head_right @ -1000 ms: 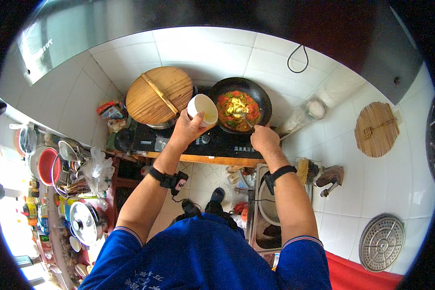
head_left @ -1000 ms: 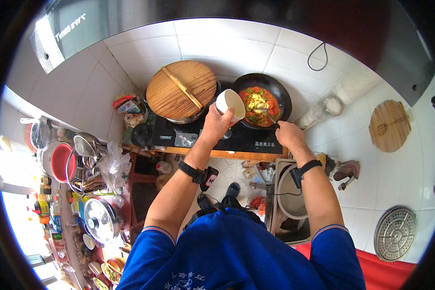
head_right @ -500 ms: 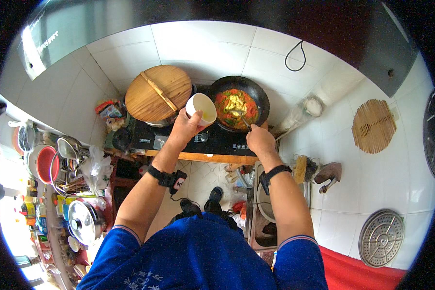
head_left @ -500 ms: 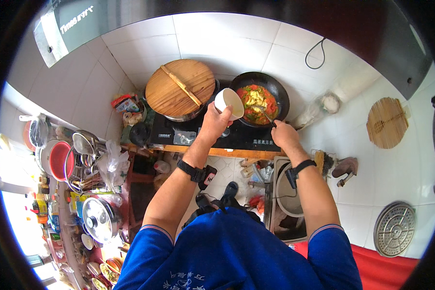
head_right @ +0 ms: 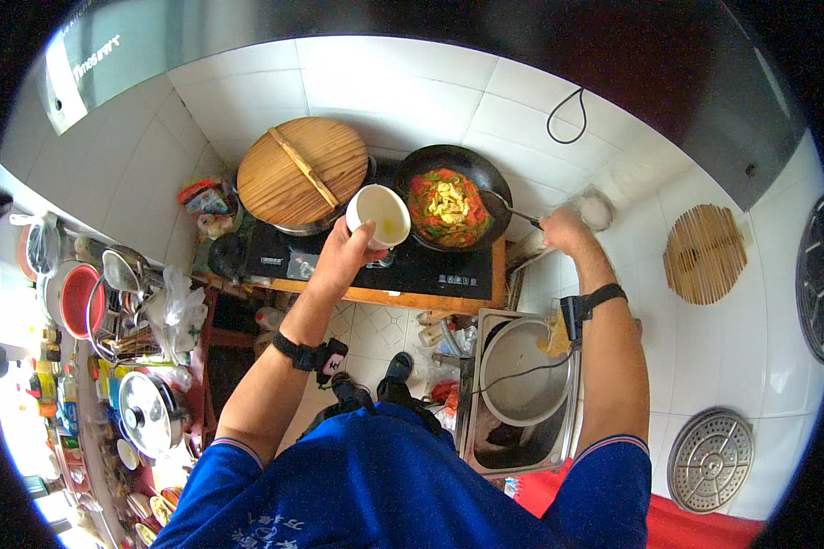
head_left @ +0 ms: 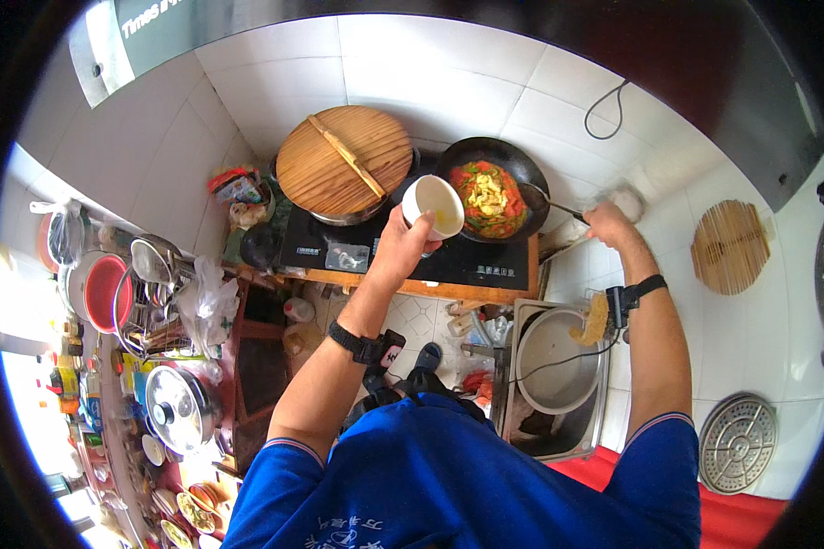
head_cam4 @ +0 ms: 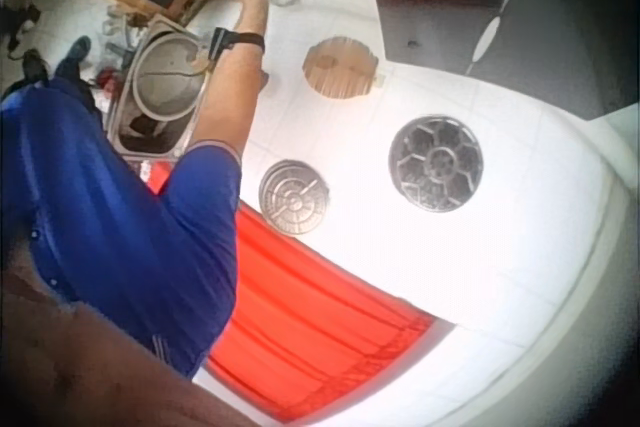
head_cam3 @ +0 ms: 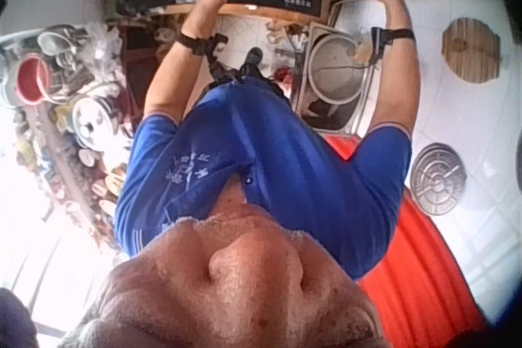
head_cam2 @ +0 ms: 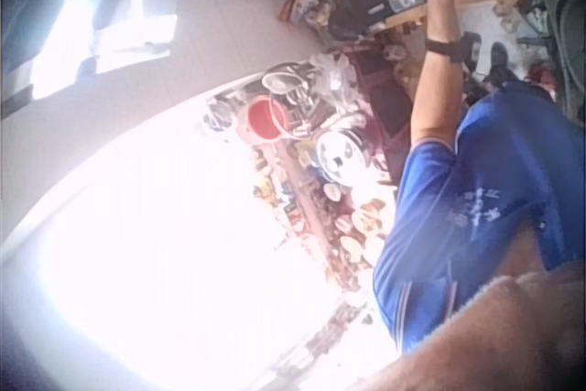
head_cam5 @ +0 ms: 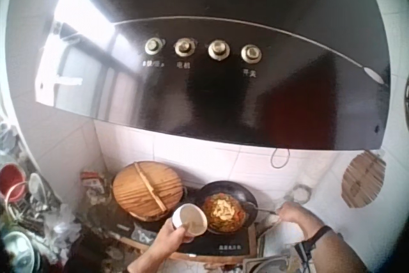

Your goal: The person cooks a stir-fry dish in a wok on a portable stove. They add salt, pour beaten eggs into the wok, stir the mixture, and then scoop hot water from a pot into a bowl.

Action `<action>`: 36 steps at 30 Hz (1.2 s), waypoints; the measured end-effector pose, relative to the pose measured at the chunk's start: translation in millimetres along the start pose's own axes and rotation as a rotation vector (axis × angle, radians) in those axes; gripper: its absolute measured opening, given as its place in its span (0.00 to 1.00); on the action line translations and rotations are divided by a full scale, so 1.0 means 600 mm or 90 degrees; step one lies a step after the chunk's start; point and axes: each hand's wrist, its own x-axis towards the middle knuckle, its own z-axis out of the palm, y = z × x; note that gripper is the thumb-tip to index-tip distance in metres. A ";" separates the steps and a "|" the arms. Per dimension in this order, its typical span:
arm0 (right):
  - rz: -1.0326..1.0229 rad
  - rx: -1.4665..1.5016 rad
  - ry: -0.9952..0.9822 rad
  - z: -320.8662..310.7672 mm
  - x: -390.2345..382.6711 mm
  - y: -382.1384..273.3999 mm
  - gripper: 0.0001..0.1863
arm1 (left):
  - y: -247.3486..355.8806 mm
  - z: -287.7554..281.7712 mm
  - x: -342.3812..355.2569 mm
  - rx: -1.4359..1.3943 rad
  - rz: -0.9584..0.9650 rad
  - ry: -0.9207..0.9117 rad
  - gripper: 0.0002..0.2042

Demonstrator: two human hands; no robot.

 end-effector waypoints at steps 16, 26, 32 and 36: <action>-0.062 -0.060 0.013 0.000 0.048 -0.122 0.22 | -0.007 -0.013 -0.025 -0.105 -0.012 0.008 0.23; 0.032 -0.287 -0.043 -0.112 0.022 -0.100 0.22 | 0.025 0.044 0.092 0.061 0.103 -0.004 0.25; -0.085 -0.229 -0.185 -0.074 0.038 -0.142 0.23 | 0.040 0.062 0.149 0.158 0.090 0.009 0.30; -0.089 -0.183 -0.092 -0.078 0.023 -0.175 0.22 | 0.020 0.064 0.171 0.197 0.066 0.030 0.31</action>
